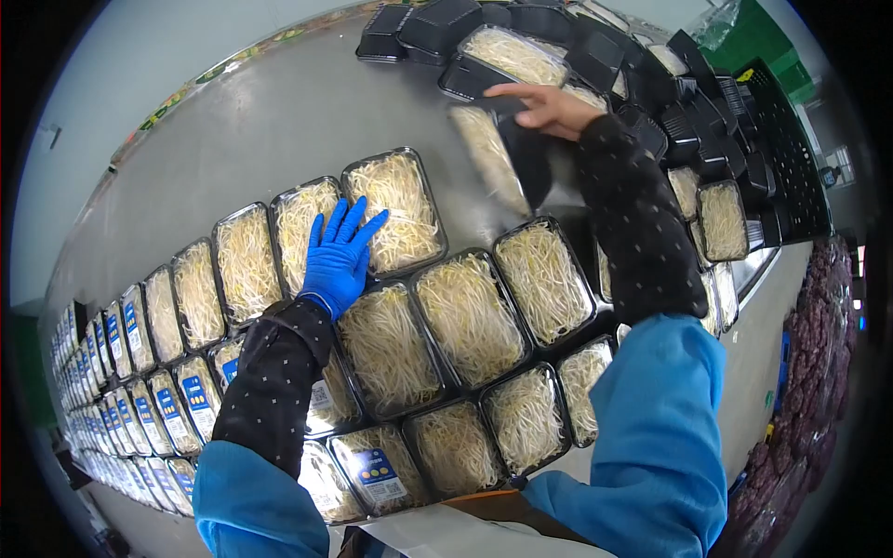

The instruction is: The person labels packaged bean sprouts by hand. The person takes a roll of labels, peels them off one by one, and presses each label onto the plastic film of a container of sprouts, repeating this across a long row of containers on a table.

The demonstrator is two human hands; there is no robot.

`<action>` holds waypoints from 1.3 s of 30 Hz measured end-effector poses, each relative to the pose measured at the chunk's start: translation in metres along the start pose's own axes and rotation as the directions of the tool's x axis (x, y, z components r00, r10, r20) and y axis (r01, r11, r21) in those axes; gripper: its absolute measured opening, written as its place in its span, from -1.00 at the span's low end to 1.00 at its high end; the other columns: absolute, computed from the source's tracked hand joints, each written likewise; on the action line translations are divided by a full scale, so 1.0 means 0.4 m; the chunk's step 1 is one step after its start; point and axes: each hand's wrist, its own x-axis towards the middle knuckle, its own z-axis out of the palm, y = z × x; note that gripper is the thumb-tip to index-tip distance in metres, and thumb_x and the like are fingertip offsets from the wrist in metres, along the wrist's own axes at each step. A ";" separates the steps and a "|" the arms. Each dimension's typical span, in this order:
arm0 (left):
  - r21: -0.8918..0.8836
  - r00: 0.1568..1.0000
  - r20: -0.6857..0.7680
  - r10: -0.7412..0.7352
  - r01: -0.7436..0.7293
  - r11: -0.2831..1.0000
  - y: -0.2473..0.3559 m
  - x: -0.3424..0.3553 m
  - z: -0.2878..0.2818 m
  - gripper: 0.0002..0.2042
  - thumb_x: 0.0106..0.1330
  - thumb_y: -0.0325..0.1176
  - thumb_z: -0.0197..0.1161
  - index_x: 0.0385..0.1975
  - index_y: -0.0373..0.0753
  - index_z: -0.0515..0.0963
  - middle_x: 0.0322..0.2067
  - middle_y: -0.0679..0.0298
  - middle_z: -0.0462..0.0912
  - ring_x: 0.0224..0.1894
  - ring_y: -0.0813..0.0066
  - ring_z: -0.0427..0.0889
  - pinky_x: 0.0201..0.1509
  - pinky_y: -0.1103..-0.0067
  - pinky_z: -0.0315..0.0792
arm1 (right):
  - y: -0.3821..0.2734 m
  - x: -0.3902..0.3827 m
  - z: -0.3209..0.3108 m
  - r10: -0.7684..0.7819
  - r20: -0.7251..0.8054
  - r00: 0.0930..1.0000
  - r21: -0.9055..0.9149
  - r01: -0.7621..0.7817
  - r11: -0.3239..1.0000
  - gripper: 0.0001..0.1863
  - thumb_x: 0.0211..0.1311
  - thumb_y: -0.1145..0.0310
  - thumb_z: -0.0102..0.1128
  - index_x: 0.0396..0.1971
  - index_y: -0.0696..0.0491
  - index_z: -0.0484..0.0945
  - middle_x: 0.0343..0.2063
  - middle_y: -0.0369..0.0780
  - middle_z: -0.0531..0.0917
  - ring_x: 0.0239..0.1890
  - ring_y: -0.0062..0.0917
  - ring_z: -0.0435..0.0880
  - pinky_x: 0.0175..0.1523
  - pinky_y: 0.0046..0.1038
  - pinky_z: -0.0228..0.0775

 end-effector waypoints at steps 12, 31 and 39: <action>0.032 0.995 -0.100 -0.001 0.004 0.999 -0.020 0.000 0.022 -0.45 0.21 -0.39 -0.02 0.24 0.19 0.20 0.31 0.24 0.09 0.35 0.17 0.03 0.38 0.22 -0.23 | 0.153 0.102 0.261 -0.254 -0.589 0.767 -0.638 -0.249 0.728 -0.19 -0.13 0.17 0.28 0.18 0.07 0.17 0.04 0.08 0.42 0.07 -0.07 0.41 0.17 -0.31 0.26; -0.070 0.992 -0.067 -0.110 0.105 0.992 0.000 0.011 0.031 -0.52 0.22 -0.23 0.06 0.20 0.16 0.29 0.32 0.27 0.08 0.36 0.15 -0.03 0.37 0.15 -0.26 | 0.216 -0.359 0.178 -0.543 -0.514 0.664 -0.855 -0.343 0.390 -0.37 0.00 0.05 0.28 0.10 -0.08 0.37 0.09 -0.10 0.41 0.12 -0.16 0.37 0.18 -0.27 0.24; -0.122 0.986 -0.157 0.050 -0.069 0.990 0.520 0.106 0.096 -0.31 0.18 0.20 0.02 0.28 0.03 0.14 0.32 0.12 0.02 0.37 0.09 -0.07 0.36 0.12 -0.25 | 0.346 -0.535 0.251 -0.481 -0.231 0.846 -0.916 -0.023 0.400 -0.41 0.10 0.10 0.15 0.11 0.05 0.35 0.17 -0.07 0.32 0.27 -0.15 0.17 0.30 -0.13 -0.04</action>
